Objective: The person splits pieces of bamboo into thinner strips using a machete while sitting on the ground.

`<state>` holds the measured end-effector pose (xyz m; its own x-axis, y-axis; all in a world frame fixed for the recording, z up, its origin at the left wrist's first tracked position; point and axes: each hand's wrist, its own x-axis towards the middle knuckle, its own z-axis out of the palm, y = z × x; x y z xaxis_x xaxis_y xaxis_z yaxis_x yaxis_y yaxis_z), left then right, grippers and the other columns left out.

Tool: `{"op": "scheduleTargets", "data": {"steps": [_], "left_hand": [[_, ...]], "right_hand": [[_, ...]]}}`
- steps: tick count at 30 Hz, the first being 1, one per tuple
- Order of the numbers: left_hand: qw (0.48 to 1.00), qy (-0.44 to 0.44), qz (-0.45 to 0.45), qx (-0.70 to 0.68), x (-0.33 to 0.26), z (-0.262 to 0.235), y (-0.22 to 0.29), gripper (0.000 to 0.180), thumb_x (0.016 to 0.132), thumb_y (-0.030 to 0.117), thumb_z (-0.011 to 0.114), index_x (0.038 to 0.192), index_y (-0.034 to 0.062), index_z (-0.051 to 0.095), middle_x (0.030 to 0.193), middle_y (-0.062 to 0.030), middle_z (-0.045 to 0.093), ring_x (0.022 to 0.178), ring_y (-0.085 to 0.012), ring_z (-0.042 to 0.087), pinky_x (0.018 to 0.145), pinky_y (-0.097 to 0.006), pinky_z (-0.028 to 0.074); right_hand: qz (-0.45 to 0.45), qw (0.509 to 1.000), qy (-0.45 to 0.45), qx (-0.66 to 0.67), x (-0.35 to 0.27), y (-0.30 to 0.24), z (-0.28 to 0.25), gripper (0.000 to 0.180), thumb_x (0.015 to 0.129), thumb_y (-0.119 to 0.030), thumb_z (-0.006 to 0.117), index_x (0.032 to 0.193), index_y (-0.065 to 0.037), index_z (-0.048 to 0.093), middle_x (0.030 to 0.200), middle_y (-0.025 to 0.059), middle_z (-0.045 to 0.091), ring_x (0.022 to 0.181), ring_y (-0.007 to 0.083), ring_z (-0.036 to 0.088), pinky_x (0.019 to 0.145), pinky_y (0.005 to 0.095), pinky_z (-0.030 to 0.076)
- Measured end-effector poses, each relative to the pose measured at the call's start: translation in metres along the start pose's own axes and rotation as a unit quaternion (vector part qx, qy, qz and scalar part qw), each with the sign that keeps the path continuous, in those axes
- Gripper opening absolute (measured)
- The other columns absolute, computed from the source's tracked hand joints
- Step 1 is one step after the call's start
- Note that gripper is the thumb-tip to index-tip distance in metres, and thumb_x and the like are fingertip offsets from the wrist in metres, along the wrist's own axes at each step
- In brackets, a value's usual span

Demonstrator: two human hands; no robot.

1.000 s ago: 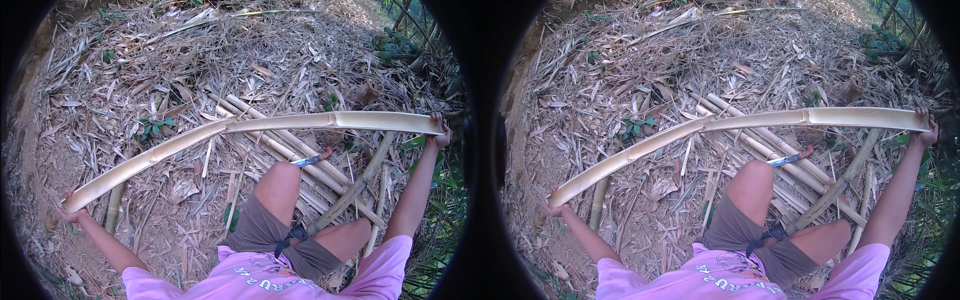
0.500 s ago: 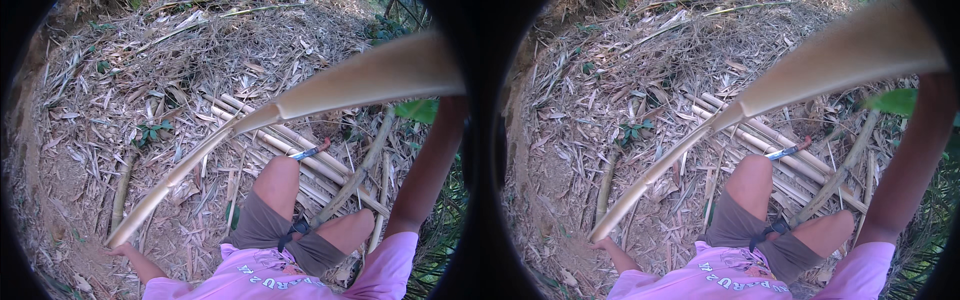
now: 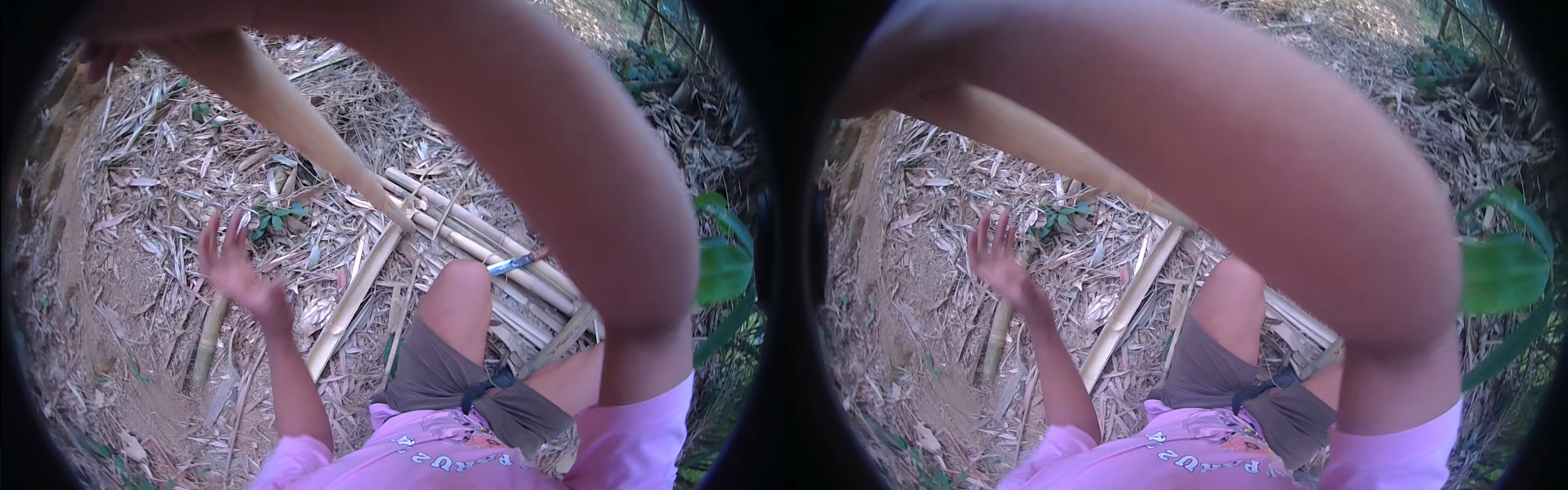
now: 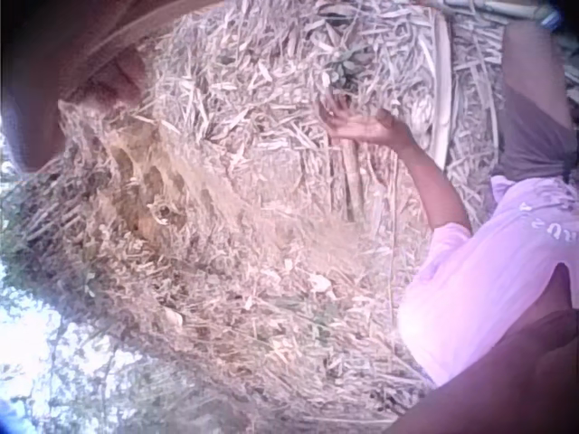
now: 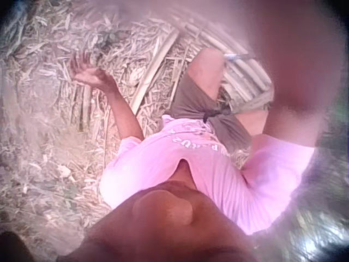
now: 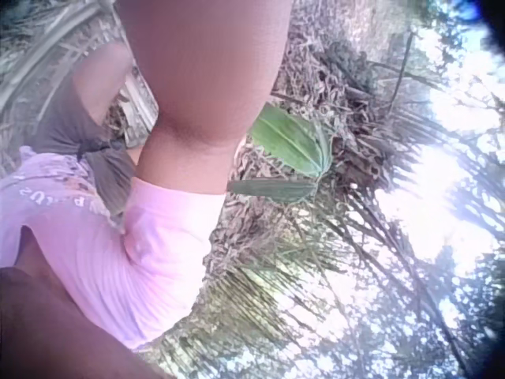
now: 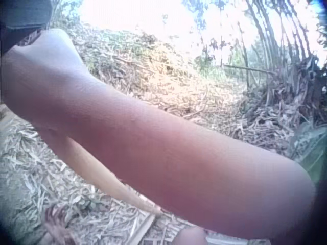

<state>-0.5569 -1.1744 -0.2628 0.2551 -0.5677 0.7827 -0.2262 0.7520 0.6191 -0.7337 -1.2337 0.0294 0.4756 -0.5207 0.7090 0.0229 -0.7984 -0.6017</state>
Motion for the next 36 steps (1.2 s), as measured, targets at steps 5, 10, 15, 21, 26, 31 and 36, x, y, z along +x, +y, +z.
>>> {"op": "scheduleTargets", "data": {"steps": [5,10,15,21,26,31,36], "left_hand": [[0.994,0.031,0.096,0.03,0.016,0.09,-0.023,0.088,0.088,0.039,0.076,0.146,-0.0031,0.025,0.14,-0.021,0.045,0.126,-0.0311,0.052,0.108,-0.046,0.043],[0.961,0.252,-0.107,-0.032,0.017,0.073,-0.023,0.051,0.095,0.017,0.066,0.136,-0.001,0.042,0.107,-0.0107,0.059,0.087,-0.0171,0.062,0.076,-0.032,0.055],[0.88,0.429,-0.2,-0.051,0.001,-0.033,-0.068,0.037,0.09,0.014,0.067,0.121,0.0046,0.049,0.084,-0.0084,0.06,0.08,-0.0206,0.062,0.078,-0.036,0.054],[0.772,0.516,-0.363,-0.078,-0.134,-0.185,-0.14,0.042,0.091,0.028,0.059,0.12,-0.0018,0.055,0.115,-0.0165,0.062,0.109,-0.0303,0.061,0.101,-0.046,0.049],[0.717,0.541,-0.429,-0.096,-0.243,-0.266,-0.18,0.055,0.091,0.038,0.058,0.132,0.0019,0.051,0.131,-0.017,0.055,0.124,-0.0341,0.053,0.108,-0.052,0.042],[0.617,0.581,-0.508,-0.151,-0.296,-0.281,-0.182,0.059,0.09,0.04,0.059,0.136,0.0041,0.048,0.136,-0.0169,0.053,0.129,-0.0348,0.049,0.11,-0.056,0.04],[0.533,0.542,-0.635,-0.141,-0.334,-0.299,-0.179,0.061,0.09,0.042,0.059,0.136,0.0035,0.047,0.134,-0.0203,0.055,0.121,-0.0374,0.057,0.101,-0.056,0.049]], "right_hand": [[0.006,0.999,-0.033,-0.014,-0.024,0.0,0.043,0.109,0.072,-0.057,0.082,0.142,0.013,0.035,0.14,0.0318,0.047,0.131,0.0385,0.05,0.106,0.0429,0.046],[0.055,0.994,0.028,-0.09,-0.131,0.092,0.029,0.09,0.091,-0.066,0.056,0.141,0.009,0.044,0.14,0.0288,0.051,0.133,0.0394,0.048,0.11,0.0448,0.04],[0.461,0.8,-0.041,-0.38,-0.378,0.23,-0.071,0.048,0.094,-0.032,0.062,0.126,0.002,0.057,0.119,0.0271,0.061,0.116,0.0408,0.056,0.101,0.0465,0.045],[0.662,0.563,-0.256,-0.425,-0.629,0.273,-0.094,0.078,0.077,-0.007,0.065,0.149,-0.01,0.036,0.158,0.0206,0.03,0.148,0.037,0.027,0.118,0.049,0.03],[0.647,0.554,-0.265,-0.452,-0.708,0.301,-0.077,0.084,0.079,-0.002,0.057,0.156,-0.012,0.024,0.163,0.0184,0.019,0.152,0.0374,0.015,0.121,0.0486,0.024],[0.633,0.564,-0.25,-0.467,-0.719,0.324,-0.066,0.063,0.087,-0.005,0.056,0.147,-0.011,0.039,0.155,0.0134,0.034,0.147,0.0354,0.026,0.119,0.0486,0.027],[0.605,0.561,-0.255,-0.504,-0.725,0.346,-0.08,0.047,0.086,-0.011,0.062,0.133,-0.01,0.055,0.143,0.0136,0.048,0.14,0.0345,0.037,0.115,0.0454,0.033]]}}
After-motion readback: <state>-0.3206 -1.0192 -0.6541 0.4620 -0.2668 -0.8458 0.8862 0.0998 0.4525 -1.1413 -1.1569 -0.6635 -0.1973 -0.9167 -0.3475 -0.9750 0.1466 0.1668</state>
